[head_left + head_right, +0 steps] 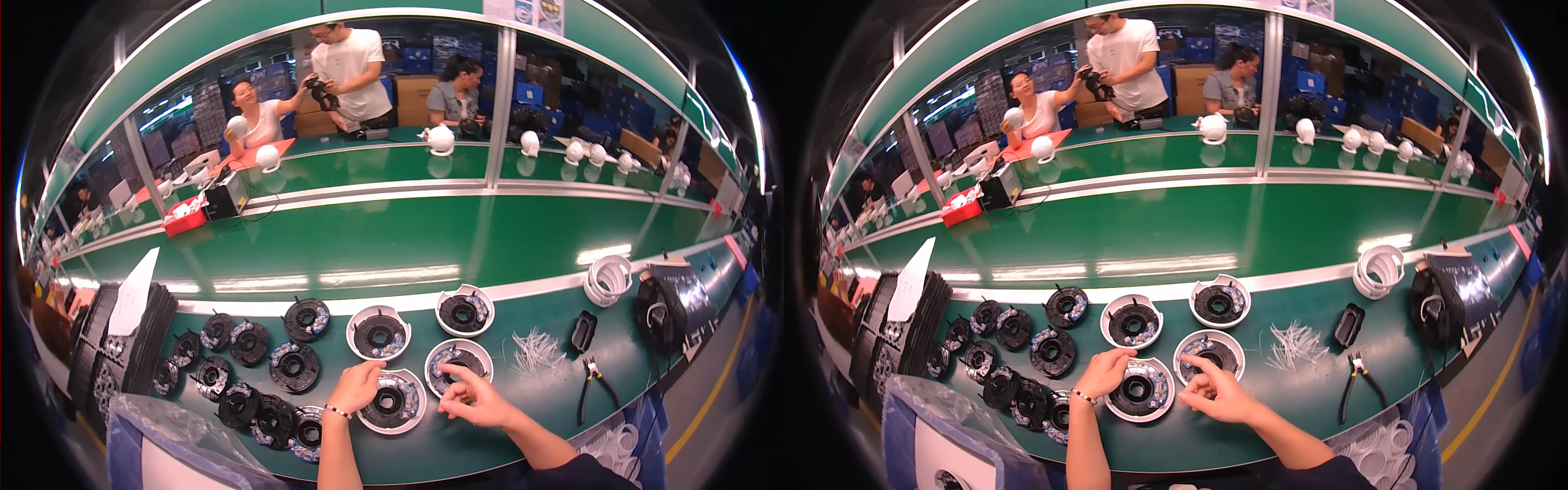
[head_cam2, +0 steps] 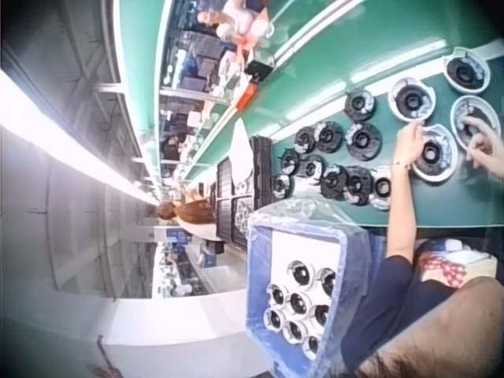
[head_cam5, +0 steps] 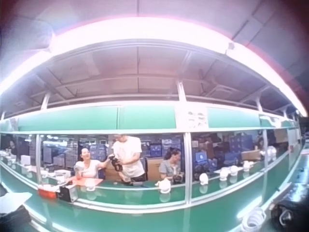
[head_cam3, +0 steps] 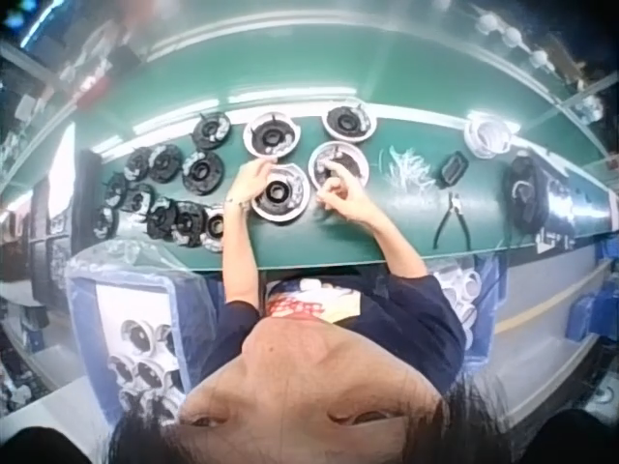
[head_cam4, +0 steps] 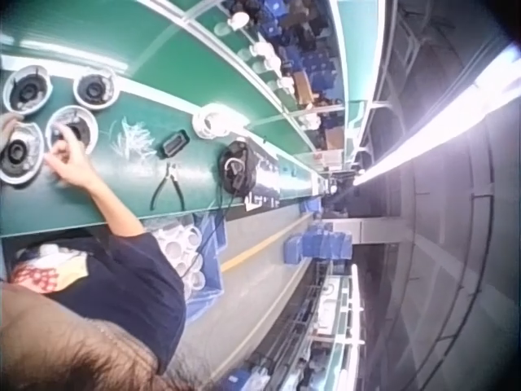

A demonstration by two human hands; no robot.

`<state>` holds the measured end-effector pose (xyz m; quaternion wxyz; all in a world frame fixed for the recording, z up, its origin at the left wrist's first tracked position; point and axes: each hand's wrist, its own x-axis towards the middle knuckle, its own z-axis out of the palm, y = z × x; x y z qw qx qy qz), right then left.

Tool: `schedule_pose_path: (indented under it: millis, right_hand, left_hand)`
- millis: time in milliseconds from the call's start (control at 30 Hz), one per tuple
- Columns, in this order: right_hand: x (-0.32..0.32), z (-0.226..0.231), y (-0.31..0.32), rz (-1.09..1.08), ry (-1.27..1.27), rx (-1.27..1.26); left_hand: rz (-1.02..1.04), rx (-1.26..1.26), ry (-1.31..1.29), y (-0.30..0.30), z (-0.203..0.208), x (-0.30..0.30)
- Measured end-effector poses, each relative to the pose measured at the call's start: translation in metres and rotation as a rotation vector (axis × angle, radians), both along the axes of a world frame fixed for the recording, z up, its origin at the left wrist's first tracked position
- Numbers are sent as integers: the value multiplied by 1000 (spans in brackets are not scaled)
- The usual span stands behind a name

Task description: Assembling electronic light components into plastic housings on a factory production line.

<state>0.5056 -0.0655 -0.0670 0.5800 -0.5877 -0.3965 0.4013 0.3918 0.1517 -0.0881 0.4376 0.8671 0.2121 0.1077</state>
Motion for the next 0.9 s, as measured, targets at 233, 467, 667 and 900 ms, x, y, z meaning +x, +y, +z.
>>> schedule_pose_path:
  millis: [233, 467, 667, 900]
  right_hand:
    - [34, 27, -26, 54, -284, 37]
    - [125, 66, -92, -316, -708, -246]
    - [253, 37, -163, -1037, -1284, -856]
    - [305, 0, -187, -1013, -1181, -935]
  left_hand:
    - [96, 141, -25, 5, -2, 4]
    - [203, 216, -25, 3, 6, 2]
    - [217, 222, -58, 0, 8, 4]
    - [276, 210, 14, 2, 5, -4]
